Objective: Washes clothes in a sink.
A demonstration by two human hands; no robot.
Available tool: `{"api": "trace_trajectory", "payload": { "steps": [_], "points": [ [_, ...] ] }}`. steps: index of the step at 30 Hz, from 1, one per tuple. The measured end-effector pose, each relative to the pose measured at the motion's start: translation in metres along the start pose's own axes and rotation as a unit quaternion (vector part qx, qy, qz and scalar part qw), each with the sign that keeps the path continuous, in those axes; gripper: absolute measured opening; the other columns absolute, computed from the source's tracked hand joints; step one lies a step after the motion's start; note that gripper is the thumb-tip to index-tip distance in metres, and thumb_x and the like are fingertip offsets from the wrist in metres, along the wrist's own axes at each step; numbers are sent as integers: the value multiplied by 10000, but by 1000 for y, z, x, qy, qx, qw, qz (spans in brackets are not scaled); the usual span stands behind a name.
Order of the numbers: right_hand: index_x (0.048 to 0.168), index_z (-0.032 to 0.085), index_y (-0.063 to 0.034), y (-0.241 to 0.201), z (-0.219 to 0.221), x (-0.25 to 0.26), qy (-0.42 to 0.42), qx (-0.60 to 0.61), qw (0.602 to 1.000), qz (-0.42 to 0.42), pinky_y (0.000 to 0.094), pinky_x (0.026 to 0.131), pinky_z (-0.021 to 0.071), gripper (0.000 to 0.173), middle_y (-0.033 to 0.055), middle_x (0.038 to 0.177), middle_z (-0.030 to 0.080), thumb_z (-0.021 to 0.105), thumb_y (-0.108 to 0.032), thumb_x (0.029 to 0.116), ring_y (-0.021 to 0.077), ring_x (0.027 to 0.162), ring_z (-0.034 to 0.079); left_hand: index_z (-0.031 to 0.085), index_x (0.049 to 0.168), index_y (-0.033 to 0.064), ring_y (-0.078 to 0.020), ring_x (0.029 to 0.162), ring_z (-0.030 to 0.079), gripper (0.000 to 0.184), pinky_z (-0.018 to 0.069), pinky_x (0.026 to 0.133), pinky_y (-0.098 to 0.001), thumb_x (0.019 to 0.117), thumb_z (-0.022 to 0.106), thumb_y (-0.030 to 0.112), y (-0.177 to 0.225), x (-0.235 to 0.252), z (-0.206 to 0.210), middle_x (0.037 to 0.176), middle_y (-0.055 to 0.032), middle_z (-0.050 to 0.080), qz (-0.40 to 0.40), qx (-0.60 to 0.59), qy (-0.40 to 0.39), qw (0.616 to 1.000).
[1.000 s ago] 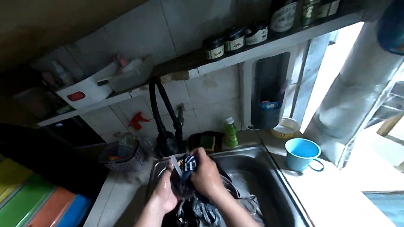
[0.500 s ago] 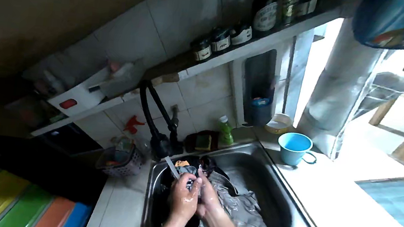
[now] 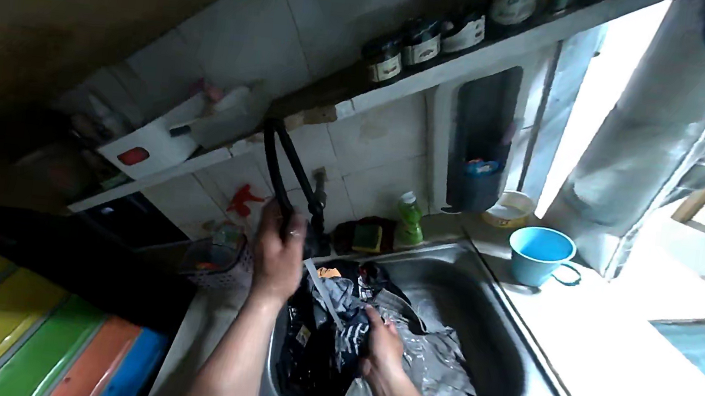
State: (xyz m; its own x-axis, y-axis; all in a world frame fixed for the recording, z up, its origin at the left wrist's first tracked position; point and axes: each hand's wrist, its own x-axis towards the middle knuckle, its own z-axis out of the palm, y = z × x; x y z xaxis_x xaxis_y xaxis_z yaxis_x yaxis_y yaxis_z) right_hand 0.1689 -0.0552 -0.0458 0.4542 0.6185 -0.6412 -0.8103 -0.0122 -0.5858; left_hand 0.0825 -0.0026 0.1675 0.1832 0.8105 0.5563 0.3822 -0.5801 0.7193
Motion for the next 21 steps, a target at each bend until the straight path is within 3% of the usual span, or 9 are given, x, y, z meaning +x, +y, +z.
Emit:
{"api": "trace_trajectory", "payload": {
  "steps": [3, 6, 9, 11, 13, 16, 17, 19, 21],
  "points": [
    [1179, 648, -13, -5, 1, 2, -8, 19, 1000, 1, 459, 718, 598, 300, 170, 947, 699, 658, -256, 1004, 261, 809, 698, 609, 1190, 39, -144, 919, 702, 381, 598, 851, -368, 1097, 405, 347, -20, 7, 25, 992, -67, 710, -1, 17, -11, 1000],
    [1221, 621, -3, -19, 6, 2, -18, 56, 998, -5, 472, 723, 606, 323, 185, 951, 699, 623, -260, 1025, 276, 814, 703, 579, 1224, 63, -160, 877, 672, 396, 573, 811, -398, 1099, 409, 397, -26, 10, 33, 953, -74, 673, -42, 44, -28, 998],
    [1256, 596, -5, -34, 19, 1, -15, 77, 997, -22, 474, 737, 597, 349, 188, 978, 686, 625, -266, 1025, 279, 835, 693, 504, 1394, 88, -169, 1051, 681, 498, 567, 915, -401, 1098, 353, 459, -18, 3, 28, 1167, -87, 700, -77, -7, -39, 996],
    [1256, 604, -16, -43, 27, -2, -6, 75, 996, -43, 476, 756, 591, 353, 187, 994, 682, 633, -279, 1023, 277, 858, 689, 404, 1530, 183, -202, 1166, 659, 727, 573, 935, -439, 1043, 198, 682, -16, -21, 25, 1361, -70, 645, -169, -63, -54, 982],
    [1199, 640, -16, -47, 36, -7, 9, 54, 995, -85, 479, 761, 583, 322, 184, 979, 686, 657, -277, 1012, 277, 855, 687, 462, 1505, 143, -282, 1226, 608, 779, 527, 972, -530, 1040, 158, 689, -32, -54, 37, 1386, -110, 612, -277, -107, -46, 954],
    [1107, 672, -19, -45, 46, -17, 5, -1, 989, -148, 485, 757, 581, 276, 172, 939, 694, 686, -271, 995, 274, 830, 689, 457, 1516, 112, -339, 1358, 503, 725, 442, 1072, -611, 1059, 289, 648, -49, -96, 65, 1481, -181, 519, -445, -140, -72, 882],
    [1095, 673, -24, -42, 49, -23, -3, -8, 989, -147, 478, 757, 582, 267, 165, 936, 698, 691, -270, 992, 266, 829, 690, 457, 1520, 138, -310, 1367, 511, 714, 448, 1093, -584, 1046, 334, 658, -52, -105, 73, 1494, -158, 523, -473, -168, -76, 861],
    [1129, 659, -12, -37, 52, -33, -34, 38, 994, -98, 438, 766, 587, 257, 157, 960, 701, 655, -242, 1016, 243, 845, 691, 515, 1476, 137, -274, 1299, 585, 637, 497, 1070, -525, 1044, 435, 599, -58, -107, 83, 1423, -138, 601, -492, -233, -53, 837],
    [1245, 582, 4, -30, 46, -31, -84, 150, 985, -6, 441, 768, 603, 312, 178, 1001, 687, 528, -253, 1077, 256, 871, 696, 538, 1433, 113, -287, 1204, 642, 553, 542, 1006, -520, 1036, 545, 498, -68, -99, 84, 1325, -155, 653, -497, -273, -37, 823]
  ]
}}
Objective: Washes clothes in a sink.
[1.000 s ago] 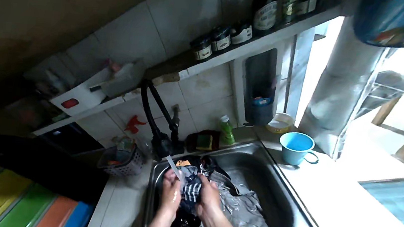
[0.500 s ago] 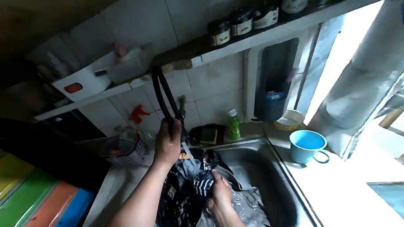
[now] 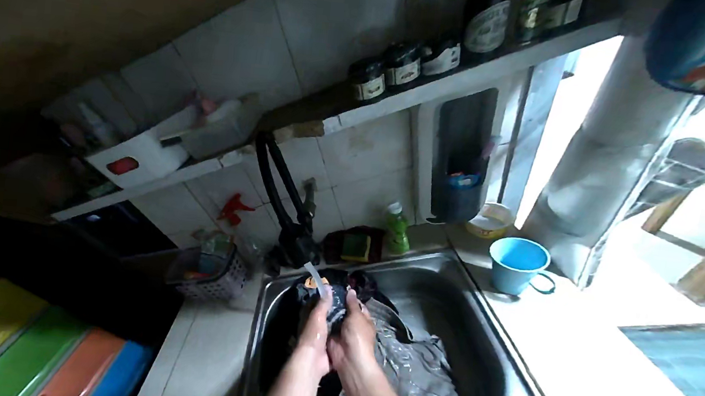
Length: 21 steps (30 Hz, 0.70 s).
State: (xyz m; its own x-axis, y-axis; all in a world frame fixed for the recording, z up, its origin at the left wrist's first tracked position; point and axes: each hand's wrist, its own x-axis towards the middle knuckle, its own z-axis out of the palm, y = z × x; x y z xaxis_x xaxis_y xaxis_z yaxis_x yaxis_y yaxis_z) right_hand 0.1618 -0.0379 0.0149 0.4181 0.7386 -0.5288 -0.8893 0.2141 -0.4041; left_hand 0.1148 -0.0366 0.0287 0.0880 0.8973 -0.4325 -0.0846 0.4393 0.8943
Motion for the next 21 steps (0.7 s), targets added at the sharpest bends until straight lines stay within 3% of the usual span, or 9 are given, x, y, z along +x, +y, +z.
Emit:
{"api": "trace_trajectory", "payload": {
  "steps": [3, 5, 7, 10, 13, 15, 17, 19, 21],
  "points": [
    [1294, 544, -14, -1, -20, 8, -35, 23, 996, 83, 452, 773, 593, 341, 180, 1025, 675, 434, -272, 1101, 262, 893, 686, 586, 1357, 9, -284, 1159, 656, 557, 551, 997, -483, 937, 768, 325, 7, 15, -8, 1244, -193, 673, 106, 184, 42, 976],
    [1261, 580, -19, -3, -30, 9, -17, -120, 988, 95, 440, 729, 580, 369, 163, 981, 676, 455, -328, 1102, 255, 845, 678, 679, 1218, 26, -265, 1083, 688, 474, 548, 981, -474, 902, 790, 361, 15, 12, -4, 1123, -164, 717, 180, 388, 80, 900],
    [1283, 593, -66, -11, -34, 4, -16, -183, 972, 148, 496, 709, 573, 528, 169, 998, 679, 415, -519, 1078, 291, 844, 676, 678, 1284, 68, -264, 1189, 652, 465, 494, 1077, -472, 943, 732, 380, 20, 2, 0, 1223, -145, 702, 224, 505, 62, 831],
    [1263, 583, -113, -28, -29, -6, -97, -47, 971, 212, 485, 755, 593, 658, 138, 1049, 692, 331, -671, 1023, 265, 919, 696, 711, 1221, 73, -244, 1278, 604, 361, 473, 1115, -431, 971, 680, 332, 11, -6, -5, 1351, -121, 648, 350, 546, 4, 761],
    [1218, 613, -66, -27, -19, -6, -157, 23, 973, 168, 404, 789, 599, 547, 132, 1010, 704, 385, -539, 1064, 217, 910, 701, 759, 1061, 62, -216, 1237, 628, 242, 529, 1060, -401, 945, 674, 257, -3, 0, -16, 1280, -116, 674, 502, 461, -5, 732],
    [1142, 624, -16, -20, -10, -3, -140, -53, 985, 85, 403, 749, 598, 353, 146, 935, 700, 481, -333, 1086, 224, 841, 698, 733, 1140, 58, -204, 1215, 640, 285, 531, 1051, -421, 962, 641, 262, -6, -2, -17, 1253, -102, 692, 476, 412, 52, 775],
    [927, 621, -7, -16, -1, 1, -100, -200, 975, -19, 413, 648, 562, 239, 133, 781, 659, 609, -223, 1029, 225, 702, 653, 641, 1340, 86, -212, 1238, 621, 428, 497, 1082, -458, 1017, 590, 362, -2, -5, -13, 1301, -101, 671, 349, 357, 104, 860],
    [811, 635, -49, -19, 2, 4, -91, -357, 925, -90, 447, 621, 530, 318, 108, 704, 637, 654, -303, 1001, 234, 650, 628, 630, 1336, 79, -245, 1181, 642, 527, 507, 1040, -493, 1030, 547, 499, -1, -3, -12, 1239, -138, 686, 235, 299, 125, 916],
    [797, 652, -89, -23, 1, 6, -99, -504, 849, -127, 509, 674, 528, 410, 98, 719, 644, 594, -428, 1020, 265, 704, 642, 642, 1287, 29, -290, 1148, 652, 635, 524, 1004, -518, 1039, 466, 586, -3, -5, -12, 1199, -191, 683, 137, 274, 126, 943]
  ]
}}
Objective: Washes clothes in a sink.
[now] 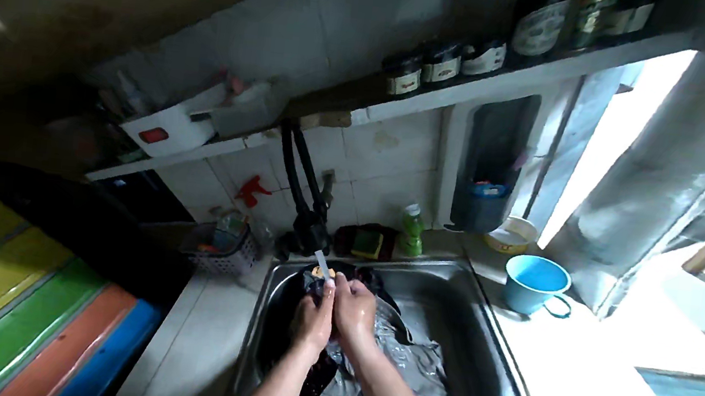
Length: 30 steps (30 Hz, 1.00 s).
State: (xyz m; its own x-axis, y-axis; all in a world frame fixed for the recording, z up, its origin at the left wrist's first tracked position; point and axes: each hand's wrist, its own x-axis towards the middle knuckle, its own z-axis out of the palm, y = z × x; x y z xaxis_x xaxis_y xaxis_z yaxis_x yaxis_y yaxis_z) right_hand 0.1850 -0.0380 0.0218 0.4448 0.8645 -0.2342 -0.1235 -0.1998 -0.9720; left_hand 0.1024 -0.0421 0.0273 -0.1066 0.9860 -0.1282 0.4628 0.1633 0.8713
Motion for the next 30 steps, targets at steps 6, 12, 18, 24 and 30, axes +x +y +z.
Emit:
{"api": "trace_trajectory", "payload": {
  "steps": [6, 12, 18, 24, 30],
  "points": [
    [987, 710, -49, 7, 16, -21, -80, -192, 978, -8, 580, 882, 531, 346, 175, 954, 716, 539, -345, 1039, 353, 970, 692, 662, 1250, 33, -311, 1082, 661, 502, 544, 934, -520, 1083, 469, 465, -27, -7, -14, 1165, -202, 683, -99, -53, 22, 993],
    [967, 711, -87, 25, 47, -40, -134, -213, 968, 17, 523, 821, 556, 286, 125, 896, 720, 544, -313, 1022, 288, 900, 709, 624, 1274, 52, -312, 1022, 657, 417, 559, 836, -527, 1087, 492, 401, -51, -12, -49, 1139, -190, 668, -209, -95, 11, 973],
    [1195, 605, -42, 44, 12, -36, -241, -40, 968, 65, 483, 722, 600, 450, 157, 1057, 669, 601, -453, 1012, 280, 881, 692, 621, 1289, 13, -247, 919, 654, 512, 560, 762, -433, 1060, 525, 461, -63, -10, -96, 1119, -183, 659, -126, -25, -29, 991],
    [1249, 635, -6, 82, -24, -25, -107, -358, 924, -82, 608, 869, 566, 507, 215, 1095, 708, 798, -313, 881, 375, 967, 706, 721, 1196, 98, -141, 1064, 697, 345, 565, 978, -418, 1041, 586, 375, -126, -19, -250, 1113, -46, 744, 28, -39, 137, 989],
    [1432, 585, -87, 78, -14, -27, -81, -500, 838, -201, 764, 1010, 407, 574, 402, 1500, 369, 756, -190, 893, 610, 1324, 437, 677, 1268, 77, -340, 1114, 658, 473, 515, 956, -607, 1041, 563, 476, -229, -48, -393, 1184, -188, 695, -137, 61, 326, 933]
  ]
}}
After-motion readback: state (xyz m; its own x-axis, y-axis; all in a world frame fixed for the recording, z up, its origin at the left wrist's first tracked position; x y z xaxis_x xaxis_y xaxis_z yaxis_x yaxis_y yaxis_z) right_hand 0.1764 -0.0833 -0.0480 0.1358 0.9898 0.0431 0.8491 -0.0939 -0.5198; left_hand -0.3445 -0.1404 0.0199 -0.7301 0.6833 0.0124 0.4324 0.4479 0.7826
